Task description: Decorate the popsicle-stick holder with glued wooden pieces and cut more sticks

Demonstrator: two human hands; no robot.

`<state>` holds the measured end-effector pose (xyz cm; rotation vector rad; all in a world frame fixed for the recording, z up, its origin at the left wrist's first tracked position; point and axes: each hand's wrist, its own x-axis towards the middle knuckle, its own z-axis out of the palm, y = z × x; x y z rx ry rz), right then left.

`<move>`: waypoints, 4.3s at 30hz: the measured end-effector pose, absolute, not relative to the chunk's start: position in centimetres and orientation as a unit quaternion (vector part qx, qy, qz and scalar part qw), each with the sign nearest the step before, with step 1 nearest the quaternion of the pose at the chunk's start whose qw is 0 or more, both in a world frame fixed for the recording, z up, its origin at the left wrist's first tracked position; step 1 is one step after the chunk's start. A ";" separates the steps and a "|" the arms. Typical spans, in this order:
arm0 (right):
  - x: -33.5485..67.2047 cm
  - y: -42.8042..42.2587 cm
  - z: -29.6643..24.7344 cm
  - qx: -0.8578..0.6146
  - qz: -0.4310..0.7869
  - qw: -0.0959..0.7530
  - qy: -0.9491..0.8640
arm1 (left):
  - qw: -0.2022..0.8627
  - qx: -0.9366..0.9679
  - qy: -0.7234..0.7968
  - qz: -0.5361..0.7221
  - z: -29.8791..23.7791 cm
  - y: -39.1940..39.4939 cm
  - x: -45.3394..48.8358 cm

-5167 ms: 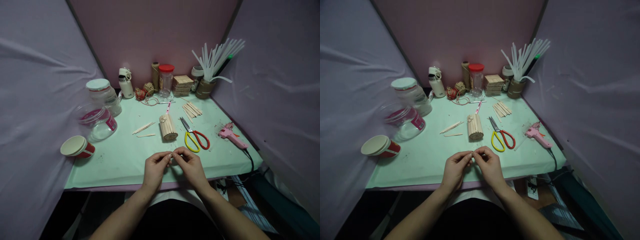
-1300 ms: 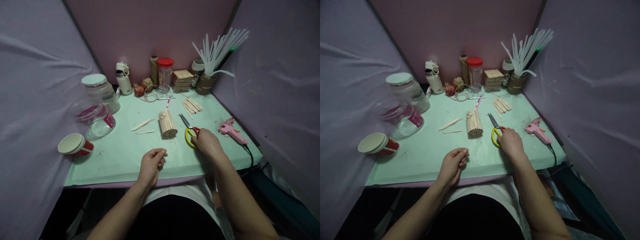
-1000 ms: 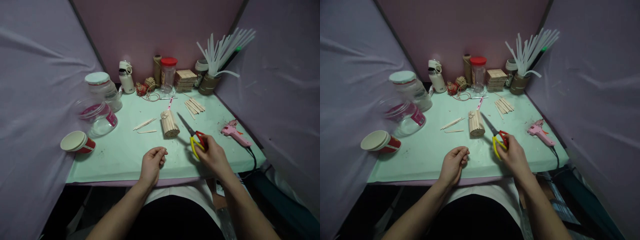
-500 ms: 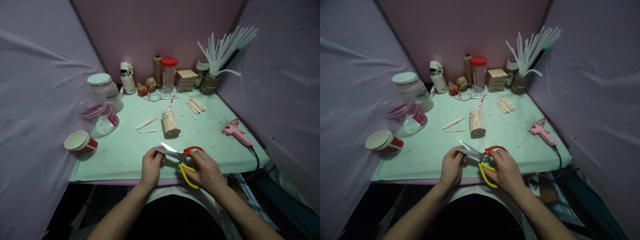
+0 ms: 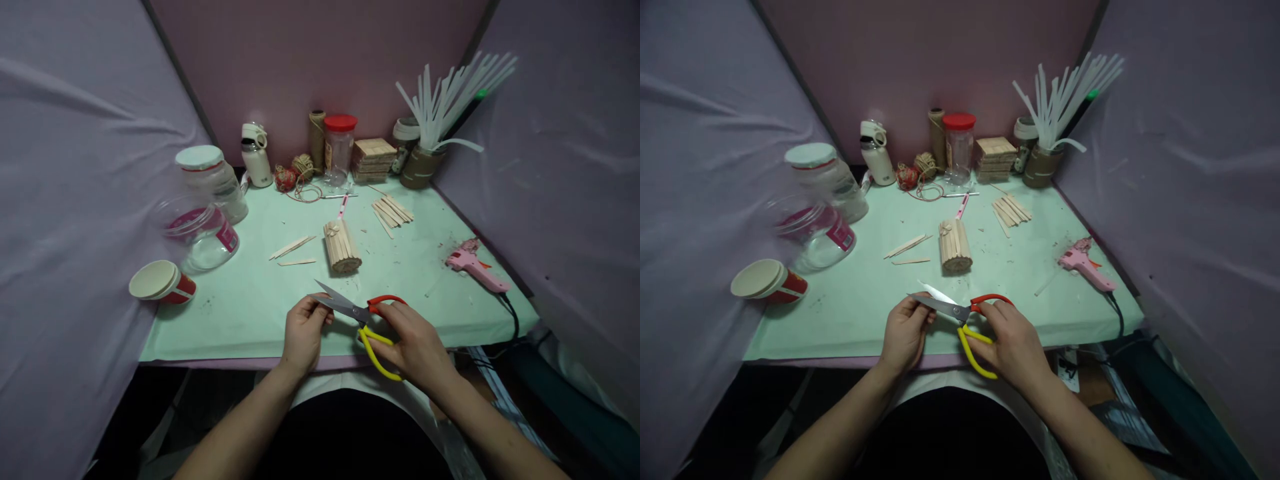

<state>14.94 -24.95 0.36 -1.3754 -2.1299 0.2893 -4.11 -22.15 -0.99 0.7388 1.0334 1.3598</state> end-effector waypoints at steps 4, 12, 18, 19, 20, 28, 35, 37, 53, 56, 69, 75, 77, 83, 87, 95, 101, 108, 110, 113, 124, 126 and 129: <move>15.1 -25.0 0.3 -0.517 0.105 0.283 -0.801 | 0.600 0.321 0.445 0.582 -1.2 -22.1 -4.1; 15.5 -25.1 -0.2 -0.517 0.088 0.273 -0.807 | 0.613 0.307 0.443 0.578 -0.6 -22.1 -4.0; 15.7 -25.3 0.0 -0.524 0.078 0.252 -0.810 | 0.632 0.282 0.442 0.571 0.1 -22.1 -3.9; 15.8 -25.3 0.1 -0.524 0.075 0.249 -0.811 | 0.632 0.284 0.442 0.569 0.1 -22.2 -3.9; 15.8 -25.3 0.1 -0.524 0.072 0.246 -0.812 | 0.633 0.285 0.442 0.568 0.1 -22.2 -3.9; 15.9 -25.6 -0.1 -0.560 0.152 0.268 -0.769 | 0.659 0.273 0.455 0.533 0.3 -22.3 -4.0; 17.7 -22.2 0.8 -0.728 0.114 0.246 -0.629 | 0.673 0.251 0.472 0.511 0.4 -22.1 -3.8; 17.8 -21.0 0.9 -0.757 0.107 0.183 -0.619 | 0.684 0.240 0.471 0.503 0.5 -22.1 -3.8; 14.9 -22.3 3.1 -0.484 0.189 0.400 -0.755 | 0.815 0.159 0.393 0.395 1.7 -22.4 -4.0; 13.4 -23.2 3.7 -0.420 0.241 0.443 -0.755 | 0.842 0.148 0.364 0.370 1.9 -22.7 -4.0; 12.8 -23.1 2.8 -0.417 0.290 0.455 -0.731 | 0.825 0.197 0.401 0.347 2.1 -22.7 -4.1; 12.8 -23.1 2.5 -0.423 0.301 0.451 -0.726 | 0.830 0.201 0.388 0.347 2.2 -22.7 -4.2; 12.8 -23.1 2.4 -0.424 0.304 0.450 -0.725 | 0.829 0.201 0.392 0.345 2.2 -22.7 -4.2; 12.9 -23.1 2.4 -0.425 0.308 0.449 -0.724 | 0.826 0.199 0.398 0.346 2.1 -22.6 -4.2; 12.9 -23.2 2.4 -0.423 0.308 0.447 -0.726 | 0.824 0.211 0.404 0.337 2.2 -22.6 -4.1; 12.7 -23.4 2.5 -0.427 0.256 0.442 -0.746 | 0.803 0.225 0.442 0.330 1.7 -22.6 -4.3; 13.5 -23.4 2.6 -0.428 0.247 0.405 -0.770 | 0.792 0.233 0.454 0.335 1.2 -22.5 -4.0; 25.4 -18.9 2.3 -0.755 0.028 0.222 -0.617 | 0.775 0.230 0.468 0.356 1.5 -22.6 -4.1; 28.9 -17.4 1.5 -0.794 0.006 0.177 -0.581 | 0.772 0.232 0.468 0.361 1.6 -22.4 -4.2; 31.7 -16.1 0.3 -0.810 0.009 0.139 -0.569 | 0.766 0.239 0.469 0.369 1.6 -22.2 -4.2; 34.1 -19.5 1.4 -0.807 -0.029 0.211 -0.551 | 0.751 0.263 0.470 0.382 1.7 -20.6 -6.2; 33.9 -20.2 1.8 -0.799 -0.068 0.254 -0.540 | 0.744 0.272 0.466 0.393 1.7 -19.8 -6.7; 32.3 -20.5 2.7 -0.782 -0.114 0.325 -0.519 | 0.732 0.289 0.463 0.407 1.8 -18.6 -7.3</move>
